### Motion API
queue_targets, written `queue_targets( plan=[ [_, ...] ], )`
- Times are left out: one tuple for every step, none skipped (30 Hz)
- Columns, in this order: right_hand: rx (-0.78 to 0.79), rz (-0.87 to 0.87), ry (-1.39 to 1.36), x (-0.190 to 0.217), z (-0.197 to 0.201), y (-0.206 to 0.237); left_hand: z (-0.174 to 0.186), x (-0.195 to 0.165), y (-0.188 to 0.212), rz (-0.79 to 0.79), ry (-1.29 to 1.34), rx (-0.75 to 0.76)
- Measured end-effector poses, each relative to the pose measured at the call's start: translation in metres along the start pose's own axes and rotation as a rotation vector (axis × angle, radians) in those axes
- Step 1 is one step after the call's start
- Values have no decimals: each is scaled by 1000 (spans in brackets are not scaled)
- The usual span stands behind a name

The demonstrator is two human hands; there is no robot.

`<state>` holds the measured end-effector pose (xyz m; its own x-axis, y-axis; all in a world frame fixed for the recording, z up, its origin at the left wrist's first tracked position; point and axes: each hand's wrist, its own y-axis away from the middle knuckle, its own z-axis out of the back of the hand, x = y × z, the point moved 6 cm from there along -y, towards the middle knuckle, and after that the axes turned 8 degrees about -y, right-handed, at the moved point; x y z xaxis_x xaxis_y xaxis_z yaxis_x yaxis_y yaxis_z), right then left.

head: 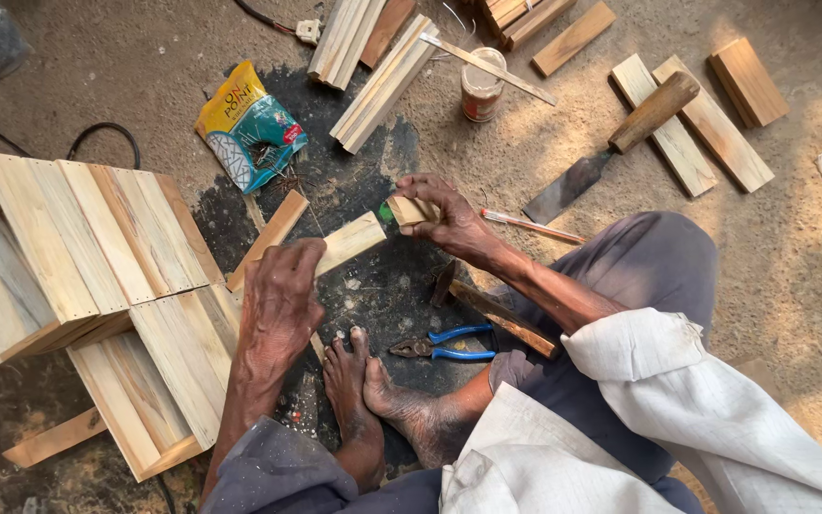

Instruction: The person assembles small wooden boxes by applying glue to the edges of wooden planks and joining them with nails. They use a hammer to drive nails into the joints and a brush to apply adhesive, working on multiple box frames on the floor.

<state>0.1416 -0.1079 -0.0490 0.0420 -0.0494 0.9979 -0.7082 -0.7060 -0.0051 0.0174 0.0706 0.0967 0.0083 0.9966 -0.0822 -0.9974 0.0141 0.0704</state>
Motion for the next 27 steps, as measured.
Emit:
queue_targets(
  plan=[
    [-10,-9,17,0,-2,-1,0,2,2,17,6,9],
    [-16,-19,34,0,-6,-1,-1,4,4,38,12,16],
    [-18,-76,-17,-4,-10,-1,-2,5,6,58,16,23],
    [-22,-129,-66,-8,-14,-1,-4,4,8,53,11,29],
    [-23,-179,-112,-11,-16,0,-7,3,9,49,6,29],
    [-23,-123,-103,-9,-18,0,-9,2,10,45,1,28],
    [-23,-66,-94,-6,-20,0,-11,0,10,37,-5,18],
    [-23,-9,-84,-3,-22,1,-14,-1,10,29,-11,6],
    [-36,-15,-89,-4,-22,1,-16,-3,10,23,-17,-4],
    [-48,-22,-97,-5,-22,1,-19,-4,10,22,-25,3],
    [-61,-28,-105,-5,-22,1,-22,-6,9,19,-34,11],
    [-55,-38,-100,-5,-23,0,-25,-7,8,17,-42,16],
    [-48,-47,-92,-6,-24,0,-26,-8,6,20,-29,18],
    [-42,-55,-81,-6,-25,1,-27,-9,5,22,-13,19],
    [-48,-70,-92,-8,-25,1,-28,-9,3,23,4,22],
    [-52,-87,-104,-9,-25,2,-29,-10,1,32,-15,28],
    [-55,-103,-116,-9,-25,2,-30,-10,0,42,-33,35],
    [-58,-99,-139,-8,-25,3,-30,-10,-1,54,-52,41],
    [-60,-95,-162,-6,-26,4,-31,-12,-2,44,-24,46],
    [-64,-91,-185,-5,-26,4,-31,-13,-3,34,5,50],
    [-71,-86,-108,-3,-25,4,-31,-15,-3,22,34,53],
    [-78,-83,-33,-1,-25,5,-31,-16,-3,25,27,53],
    [-85,-82,41,0,-25,5,-32,-16,-2,30,20,55],
    [-94,-70,26,2,-25,5,-32,-16,-2,34,12,56],
    [-102,-57,14,4,-24,5,-34,-16,-1,50,-2,70],
    [-112,-41,3,5,-23,5,-36,-15,0,66,-16,82],
    [-113,-45,-6,5,-23,4,-38,-14,0,82,-31,94]
  ],
)
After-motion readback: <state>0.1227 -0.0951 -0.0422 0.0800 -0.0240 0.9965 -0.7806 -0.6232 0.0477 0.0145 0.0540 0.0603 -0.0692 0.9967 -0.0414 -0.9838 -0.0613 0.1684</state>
